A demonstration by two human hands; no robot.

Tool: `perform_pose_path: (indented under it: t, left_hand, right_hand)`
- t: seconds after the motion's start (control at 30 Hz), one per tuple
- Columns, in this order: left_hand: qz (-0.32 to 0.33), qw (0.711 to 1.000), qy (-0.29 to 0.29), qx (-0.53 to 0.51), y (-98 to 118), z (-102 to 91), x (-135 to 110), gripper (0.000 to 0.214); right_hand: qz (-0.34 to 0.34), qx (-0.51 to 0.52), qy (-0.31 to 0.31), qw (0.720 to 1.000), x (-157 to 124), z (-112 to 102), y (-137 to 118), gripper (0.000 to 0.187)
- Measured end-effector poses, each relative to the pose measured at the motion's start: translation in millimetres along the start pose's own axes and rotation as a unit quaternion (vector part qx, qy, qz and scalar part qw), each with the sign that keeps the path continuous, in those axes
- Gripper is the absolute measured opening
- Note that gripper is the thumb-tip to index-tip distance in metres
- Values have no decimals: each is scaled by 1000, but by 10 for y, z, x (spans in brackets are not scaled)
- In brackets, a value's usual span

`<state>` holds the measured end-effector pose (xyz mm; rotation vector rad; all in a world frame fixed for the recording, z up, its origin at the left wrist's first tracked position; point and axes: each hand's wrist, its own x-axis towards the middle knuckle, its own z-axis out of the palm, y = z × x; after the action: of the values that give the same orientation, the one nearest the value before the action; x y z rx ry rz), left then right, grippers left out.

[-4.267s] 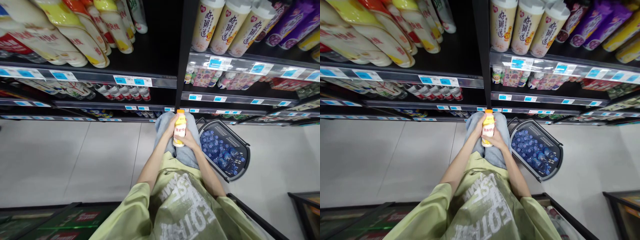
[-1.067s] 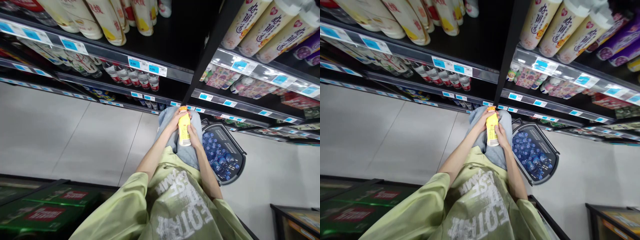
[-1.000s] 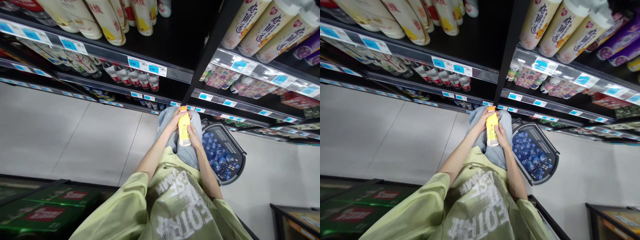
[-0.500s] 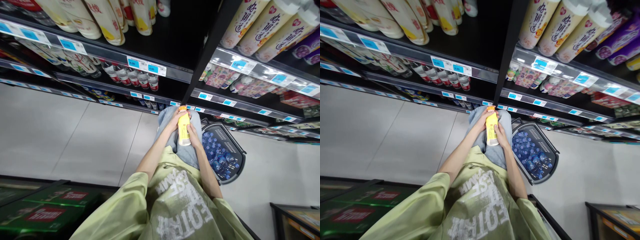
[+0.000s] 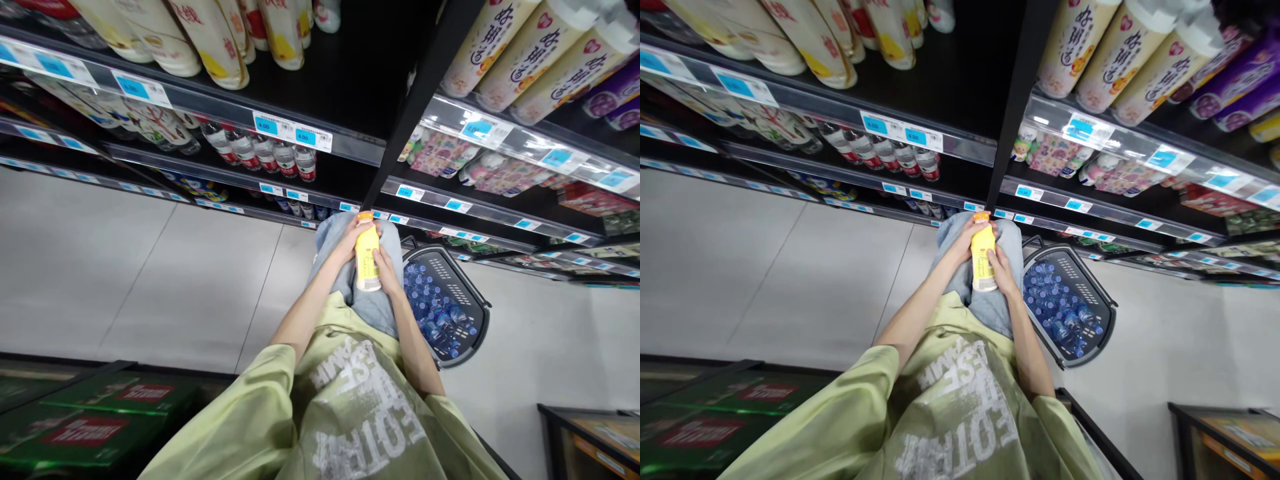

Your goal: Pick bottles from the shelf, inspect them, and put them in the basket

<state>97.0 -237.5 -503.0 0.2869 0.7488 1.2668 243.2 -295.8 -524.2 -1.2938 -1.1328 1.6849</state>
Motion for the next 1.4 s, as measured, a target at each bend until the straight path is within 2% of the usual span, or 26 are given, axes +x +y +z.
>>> perform_pose_path:
  t: [0.4,0.63,0.77,0.9,1.07,1.4]
  left_hand:
    - [-9,1000,7,16,12,8,-10,47]
    - [-8,1000,10,15,26,42,-37,44]
    - [-7,1000,7,22,8,17,-20,54]
    - [-2,1000,-6,21,-17,-27,15,63]
    - [-5,1000,-7,27,-27,-52,36,61]
    - [6,1000,-16,15,-38,-53,37,62]
  right_hand:
    - [13,6,-21,1000,-38,4,-67,73]
    - [27,27,-34,999,-35,-5,-30,76]
    - [12,17,-31,999,-25,-17,-5,72]
    - [-12,-2,1,1000,-3,-22,41,72]
    - [-22,-39,21,999,21,-30,90,81]
    - [-23,-52,15,998,42,-51,129,81]
